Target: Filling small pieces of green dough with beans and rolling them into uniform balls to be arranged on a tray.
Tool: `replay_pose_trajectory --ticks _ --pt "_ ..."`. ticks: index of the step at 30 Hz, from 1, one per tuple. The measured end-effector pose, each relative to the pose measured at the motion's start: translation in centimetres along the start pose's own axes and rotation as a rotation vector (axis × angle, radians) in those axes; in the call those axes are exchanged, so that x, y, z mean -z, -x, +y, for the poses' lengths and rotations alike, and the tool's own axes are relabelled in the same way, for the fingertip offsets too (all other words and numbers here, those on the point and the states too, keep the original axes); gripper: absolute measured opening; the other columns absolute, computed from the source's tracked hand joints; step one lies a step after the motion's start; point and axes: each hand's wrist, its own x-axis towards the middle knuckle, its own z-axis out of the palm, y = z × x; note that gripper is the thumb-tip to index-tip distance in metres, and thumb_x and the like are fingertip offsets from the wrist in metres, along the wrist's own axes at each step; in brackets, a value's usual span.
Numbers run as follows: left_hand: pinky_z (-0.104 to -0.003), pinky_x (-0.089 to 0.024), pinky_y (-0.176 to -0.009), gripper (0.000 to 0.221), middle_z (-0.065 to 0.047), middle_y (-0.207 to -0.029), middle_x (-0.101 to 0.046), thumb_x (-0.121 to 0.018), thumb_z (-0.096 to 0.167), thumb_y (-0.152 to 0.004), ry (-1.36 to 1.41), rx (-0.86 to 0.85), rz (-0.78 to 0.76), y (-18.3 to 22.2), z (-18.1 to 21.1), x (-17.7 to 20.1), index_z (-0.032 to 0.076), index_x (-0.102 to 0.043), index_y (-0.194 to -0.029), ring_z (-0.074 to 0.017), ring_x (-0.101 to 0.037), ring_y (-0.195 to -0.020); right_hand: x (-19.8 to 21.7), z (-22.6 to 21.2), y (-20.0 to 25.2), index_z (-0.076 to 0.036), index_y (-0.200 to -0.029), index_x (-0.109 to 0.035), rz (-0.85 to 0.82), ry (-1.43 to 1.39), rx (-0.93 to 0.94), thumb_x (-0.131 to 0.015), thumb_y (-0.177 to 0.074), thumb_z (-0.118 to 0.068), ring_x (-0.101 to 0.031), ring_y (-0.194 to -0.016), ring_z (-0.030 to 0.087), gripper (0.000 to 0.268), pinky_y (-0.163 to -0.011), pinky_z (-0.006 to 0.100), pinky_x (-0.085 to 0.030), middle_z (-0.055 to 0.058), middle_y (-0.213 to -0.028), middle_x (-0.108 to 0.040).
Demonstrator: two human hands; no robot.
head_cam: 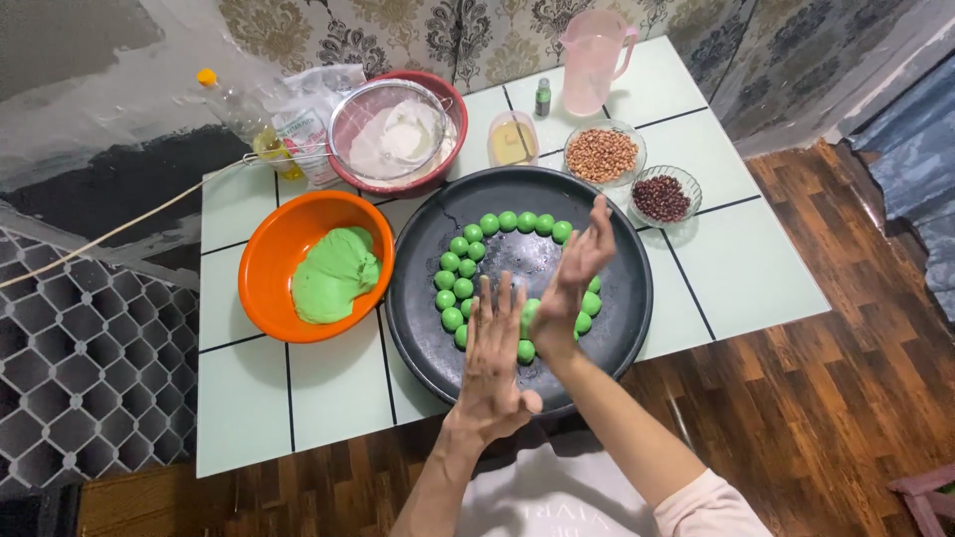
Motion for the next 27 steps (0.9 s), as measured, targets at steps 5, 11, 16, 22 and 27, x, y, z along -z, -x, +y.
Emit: replay_pose_trajectory --ticks 5,11,16,22,27 --pt "-0.064 -0.011 -0.121 0.135 -0.022 -0.168 -0.018 -0.007 0.098 -0.065 -0.285 -0.062 0.016 0.4 0.4 -0.3 -0.001 -0.046 -0.148 -0.0452 -0.006 -0.155 1.3 3.2 -2.0 -0.012 -0.151 -0.031 0.046 0.102 -0.204 -0.034 -0.112 -0.031 -0.005 -0.156 0.037 0.043 -0.124 0.057 0.002 0.022 -0.164 -0.017" --pt "-0.066 -0.008 -0.122 0.135 -0.027 -0.167 -0.015 -0.003 0.100 -0.063 -0.420 -0.046 -0.021 -0.4 -0.8 0.5 0.000 -0.059 -0.134 -0.0430 -0.002 -0.156 0.4 -1.3 2.3 -0.015 -0.152 -0.024 -0.224 0.013 -0.605 -0.035 -0.105 -0.043 -0.008 -0.152 0.051 0.056 -0.111 0.078 -0.015 0.025 -0.163 -0.017" --pt "-0.065 -0.008 -0.122 0.137 -0.028 -0.166 -0.021 -0.023 0.101 -0.059 -0.343 -0.061 -0.073 0.4 -0.1 0.1 -0.004 -0.053 -0.141 -0.0410 -0.008 -0.157 2.0 4.0 -0.8 -0.016 -0.147 -0.029 -0.073 -0.120 -0.695 -0.042 -0.104 -0.043 -0.039 -0.143 0.049 0.054 -0.097 0.070 -0.050 0.027 -0.156 -0.030" --pt "-0.061 -0.006 -0.124 0.136 -0.032 -0.166 -0.015 -0.018 0.095 -0.066 -0.200 -0.051 -0.112 0.6 -0.2 -1.7 -0.009 -0.028 -0.154 -0.0441 -0.010 -0.155 3.4 6.2 0.1 -0.018 -0.132 -0.049 -0.031 -0.257 -0.806 -0.036 -0.106 -0.035 -0.060 -0.128 0.034 0.033 -0.098 0.055 -0.053 0.016 -0.136 -0.061" --pt "-0.058 0.002 -0.124 0.133 -0.022 -0.170 0.007 0.001 0.097 -0.068 -0.082 0.078 -0.063 0.2 -2.3 -1.8 0.002 0.001 -0.162 -0.0363 0.006 -0.157 4.5 3.5 6.9 -0.014 -0.138 -0.045 -0.082 -0.307 -0.903 -0.041 -0.106 -0.032 -0.062 -0.116 0.031 0.037 -0.095 0.046 -0.053 0.018 -0.127 -0.065"
